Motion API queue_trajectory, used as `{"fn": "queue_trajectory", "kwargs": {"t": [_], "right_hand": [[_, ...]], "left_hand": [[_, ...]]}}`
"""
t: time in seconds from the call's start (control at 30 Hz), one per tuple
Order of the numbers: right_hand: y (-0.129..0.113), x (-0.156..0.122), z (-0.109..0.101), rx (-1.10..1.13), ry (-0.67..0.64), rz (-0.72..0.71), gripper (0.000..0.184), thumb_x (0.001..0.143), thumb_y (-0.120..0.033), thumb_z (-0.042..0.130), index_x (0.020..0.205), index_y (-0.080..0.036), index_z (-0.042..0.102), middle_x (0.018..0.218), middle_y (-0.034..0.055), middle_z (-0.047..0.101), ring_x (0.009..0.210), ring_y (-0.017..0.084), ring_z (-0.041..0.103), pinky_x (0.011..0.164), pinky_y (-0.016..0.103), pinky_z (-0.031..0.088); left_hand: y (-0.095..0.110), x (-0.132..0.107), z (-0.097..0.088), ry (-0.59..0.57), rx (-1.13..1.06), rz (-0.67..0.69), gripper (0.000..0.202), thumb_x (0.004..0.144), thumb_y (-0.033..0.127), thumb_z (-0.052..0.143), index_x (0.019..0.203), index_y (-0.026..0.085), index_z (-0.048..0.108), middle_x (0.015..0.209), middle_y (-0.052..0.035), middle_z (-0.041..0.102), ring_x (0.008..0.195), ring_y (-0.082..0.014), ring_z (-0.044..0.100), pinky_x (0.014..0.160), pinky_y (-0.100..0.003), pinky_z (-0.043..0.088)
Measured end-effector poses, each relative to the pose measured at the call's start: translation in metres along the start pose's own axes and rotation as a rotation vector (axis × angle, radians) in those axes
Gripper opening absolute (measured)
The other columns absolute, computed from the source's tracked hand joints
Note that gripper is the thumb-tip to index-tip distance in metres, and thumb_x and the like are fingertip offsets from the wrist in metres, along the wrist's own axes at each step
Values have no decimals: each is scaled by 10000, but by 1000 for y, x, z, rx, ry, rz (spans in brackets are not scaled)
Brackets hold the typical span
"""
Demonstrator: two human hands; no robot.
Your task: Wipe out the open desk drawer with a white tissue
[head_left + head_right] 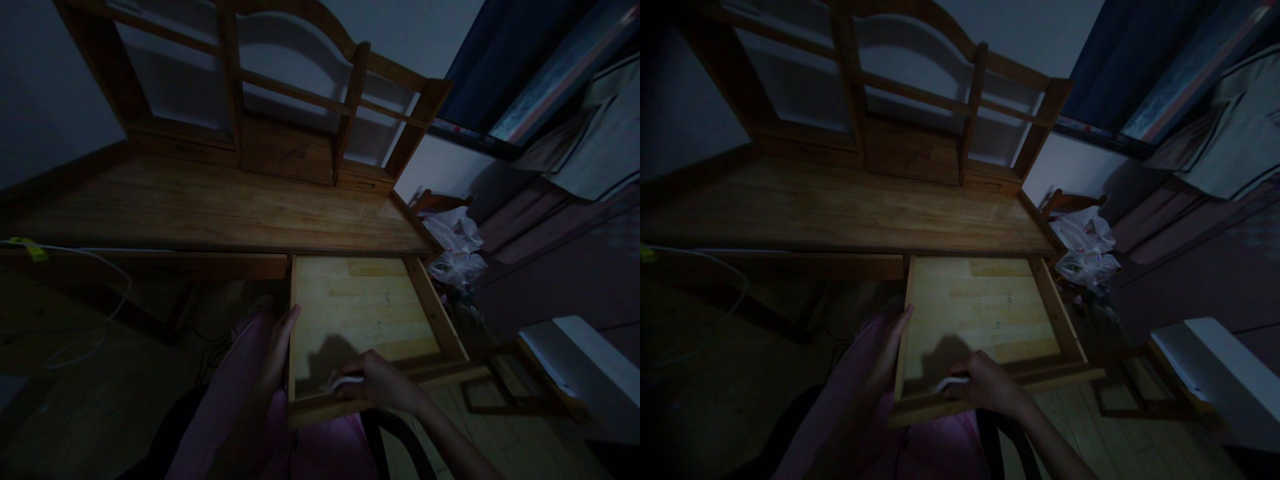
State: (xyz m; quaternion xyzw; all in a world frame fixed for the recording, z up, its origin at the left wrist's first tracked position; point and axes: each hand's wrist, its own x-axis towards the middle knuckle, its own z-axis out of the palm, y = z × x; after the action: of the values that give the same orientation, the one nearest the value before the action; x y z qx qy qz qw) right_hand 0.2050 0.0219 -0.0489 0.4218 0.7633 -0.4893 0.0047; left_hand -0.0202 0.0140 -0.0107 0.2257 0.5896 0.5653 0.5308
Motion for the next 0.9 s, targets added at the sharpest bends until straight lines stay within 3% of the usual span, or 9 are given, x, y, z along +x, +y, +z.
{"fn": "queue_trajectory", "kwargs": {"t": [0.23,0.33,0.43,0.53,0.67,0.8,0.9], "right_hand": [[-6,2,1,-29,38,-78,187,782,-205,706,946,-249,785,893,-4,776,787,174,699,703,229,473],[-12,-2,-1,-118,66,-119,299,777,-100,647,998,-260,770,919,0,775,815,164,699,730,229,471],[-13,-4,-2,-154,64,-182,381,773,-47,596,1023,-283,759,953,-11,771,873,155,696,778,230,466],[-5,0,-6,-123,151,-177,393,757,-44,607,1037,-277,754,981,0,770,890,167,701,784,240,480],[7,2,-19,12,364,-121,300,805,-133,631,1057,-248,745,1051,31,762,959,196,703,838,271,500],[8,-1,-31,103,475,-62,186,865,-296,632,992,-239,755,1008,29,763,938,207,692,820,284,488],[7,0,-33,184,529,17,227,836,-398,669,922,-206,756,880,24,749,824,196,663,702,266,465]], "left_hand": [[12,-4,-5,-36,45,38,341,687,496,717,765,166,745,775,-86,771,818,-296,705,682,-320,527],[19,-11,-3,-42,134,58,338,708,494,707,765,164,754,780,-87,772,766,-280,697,668,-319,517],[11,-5,-3,-43,101,60,394,707,533,686,828,167,764,832,-100,781,799,-295,700,672,-332,519],[-10,12,-6,-46,-42,-18,506,655,608,680,874,159,755,819,-107,780,834,-315,708,666,-343,530],[-29,24,-9,-69,-81,-14,559,670,632,665,915,138,751,894,-128,784,839,-303,716,659,-328,530],[-27,19,-9,-50,-57,25,501,727,587,642,906,132,753,912,-129,785,783,-282,718,613,-315,520],[-22,14,-9,-54,-29,40,456,767,550,616,914,141,752,912,-119,785,813,-272,718,617,-301,521]]}}
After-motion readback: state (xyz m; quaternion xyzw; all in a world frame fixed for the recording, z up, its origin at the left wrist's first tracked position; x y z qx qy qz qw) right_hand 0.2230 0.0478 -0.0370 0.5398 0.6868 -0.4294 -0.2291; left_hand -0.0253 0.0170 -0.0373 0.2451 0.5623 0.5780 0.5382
